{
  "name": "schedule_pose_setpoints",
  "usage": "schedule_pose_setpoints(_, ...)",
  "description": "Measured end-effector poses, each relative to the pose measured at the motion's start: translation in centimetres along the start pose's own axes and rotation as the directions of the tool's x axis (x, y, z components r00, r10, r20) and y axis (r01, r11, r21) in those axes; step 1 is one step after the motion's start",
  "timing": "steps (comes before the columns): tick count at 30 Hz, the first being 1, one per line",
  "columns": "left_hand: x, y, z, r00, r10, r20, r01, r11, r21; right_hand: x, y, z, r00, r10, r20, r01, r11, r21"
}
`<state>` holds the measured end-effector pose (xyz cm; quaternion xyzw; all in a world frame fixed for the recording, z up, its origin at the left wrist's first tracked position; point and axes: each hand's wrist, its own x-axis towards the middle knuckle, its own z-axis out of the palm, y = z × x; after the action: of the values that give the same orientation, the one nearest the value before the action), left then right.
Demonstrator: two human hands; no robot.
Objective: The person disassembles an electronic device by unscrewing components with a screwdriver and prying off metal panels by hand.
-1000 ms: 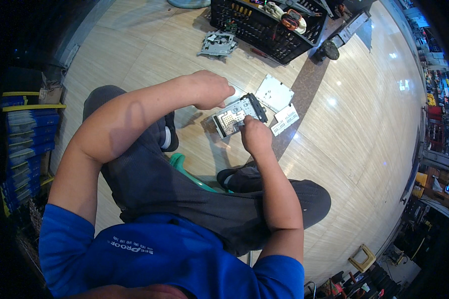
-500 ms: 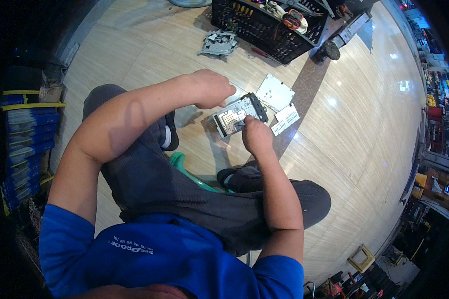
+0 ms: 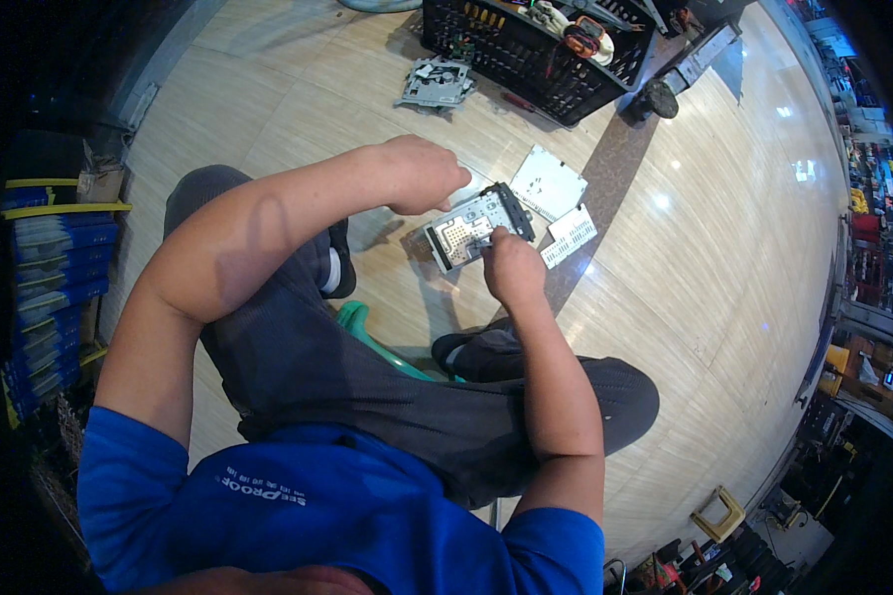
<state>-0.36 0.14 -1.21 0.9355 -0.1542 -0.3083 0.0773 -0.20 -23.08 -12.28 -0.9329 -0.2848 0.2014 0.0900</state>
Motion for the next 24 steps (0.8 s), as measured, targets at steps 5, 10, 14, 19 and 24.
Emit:
schedule_pose_setpoints(5,0.05,0.03,0.06,1.0,0.0,0.001,0.0,1.0,0.001,0.09,0.09,0.19,1.0,0.026,0.002,-0.026,1.0,0.003)
schedule_pose_setpoints(10,0.06,0.02,0.01,1.0,-0.001,0.014,0.001,1.0,0.008,0.08,-0.05,0.08,0.999,0.032,0.005,-0.032,0.999,0.004)
schedule_pose_setpoints(14,0.03,0.03,0.01,1.0,-0.004,0.009,0.004,1.0,-0.003,0.04,-0.18,-0.05,1.0,0.031,0.007,-0.031,0.999,0.017)
schedule_pose_setpoints(19,0.02,0.05,-0.06,1.0,-0.001,0.008,0.002,1.0,-0.006,0.01,-0.26,-0.11,1.0,0.028,0.005,-0.028,0.999,0.018)
schedule_pose_setpoints(24,0.02,0.04,-0.09,1.0,-0.005,0.012,0.006,1.0,-0.007,0.16,0.01,-0.02,0.999,0.018,-0.031,-0.018,1.0,0.007)
